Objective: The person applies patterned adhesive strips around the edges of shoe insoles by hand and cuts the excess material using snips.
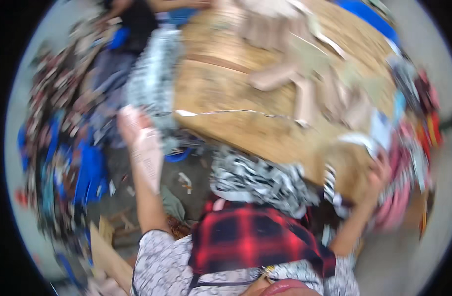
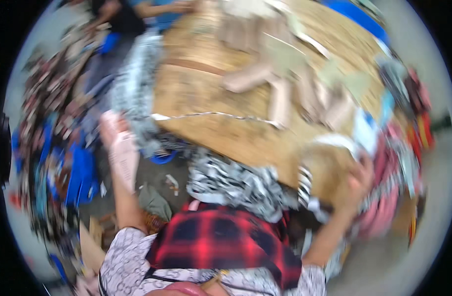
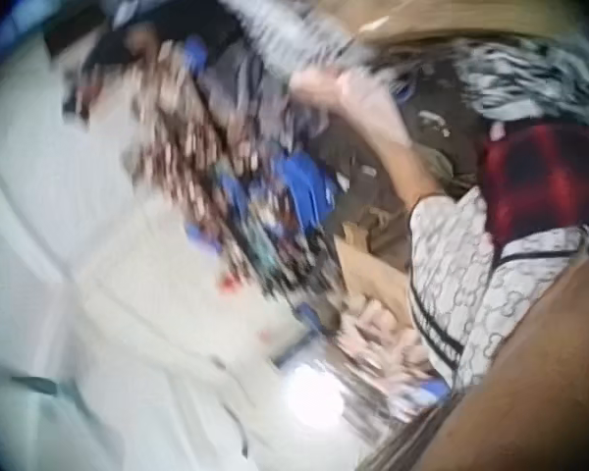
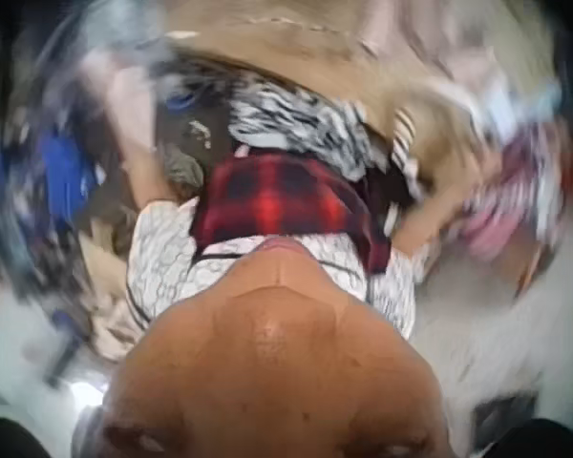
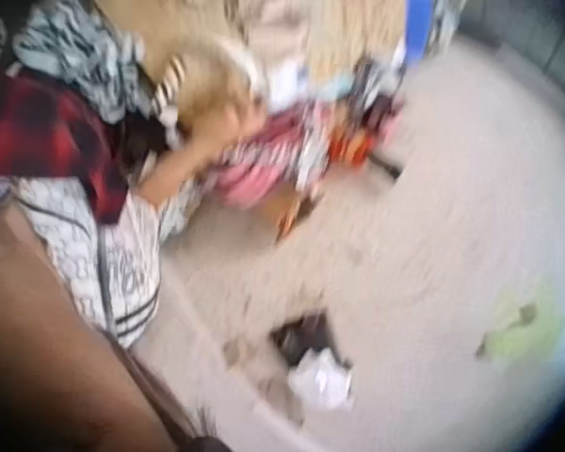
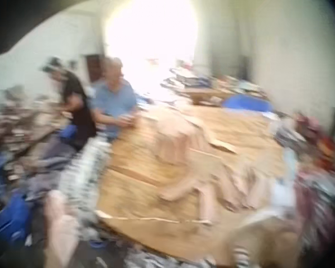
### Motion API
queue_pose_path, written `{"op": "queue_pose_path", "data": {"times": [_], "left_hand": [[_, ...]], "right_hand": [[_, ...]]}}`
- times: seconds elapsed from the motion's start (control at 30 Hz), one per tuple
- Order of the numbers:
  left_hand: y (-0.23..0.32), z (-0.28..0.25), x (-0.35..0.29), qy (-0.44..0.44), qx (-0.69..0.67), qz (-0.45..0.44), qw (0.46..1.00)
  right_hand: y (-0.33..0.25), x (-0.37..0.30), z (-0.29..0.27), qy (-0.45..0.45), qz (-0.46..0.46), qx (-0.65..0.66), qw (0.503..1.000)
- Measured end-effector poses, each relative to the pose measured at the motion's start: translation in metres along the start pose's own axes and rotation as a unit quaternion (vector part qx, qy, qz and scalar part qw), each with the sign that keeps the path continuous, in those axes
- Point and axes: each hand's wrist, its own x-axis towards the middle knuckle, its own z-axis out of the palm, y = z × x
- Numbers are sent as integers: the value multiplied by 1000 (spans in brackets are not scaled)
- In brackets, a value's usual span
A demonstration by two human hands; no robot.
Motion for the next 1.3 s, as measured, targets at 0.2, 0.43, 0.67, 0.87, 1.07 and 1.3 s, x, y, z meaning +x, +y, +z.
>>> {"op": "queue_pose_path", "data": {"times": [0.2,0.43,0.67,0.87,1.07,1.3], "left_hand": [[17,0,9,-46,-345,-251,903],[-23,186,-56,-305,-231,-296,875],[25,493,-192,-543,-244,-363,717],[33,487,-223,-634,-247,-278,678],[10,421,-213,-619,-178,-373,668],[55,407,-204,-665,-120,-197,711]], "right_hand": [[-54,126,-241,66,-427,-355,829],[-121,92,-67,1,-121,-279,953],[-119,-18,93,-88,-96,-14,991],[-148,-67,55,204,-440,-449,751],[-143,-77,77,-180,-207,-78,958],[-60,-69,219,-294,-94,-41,950]]}}
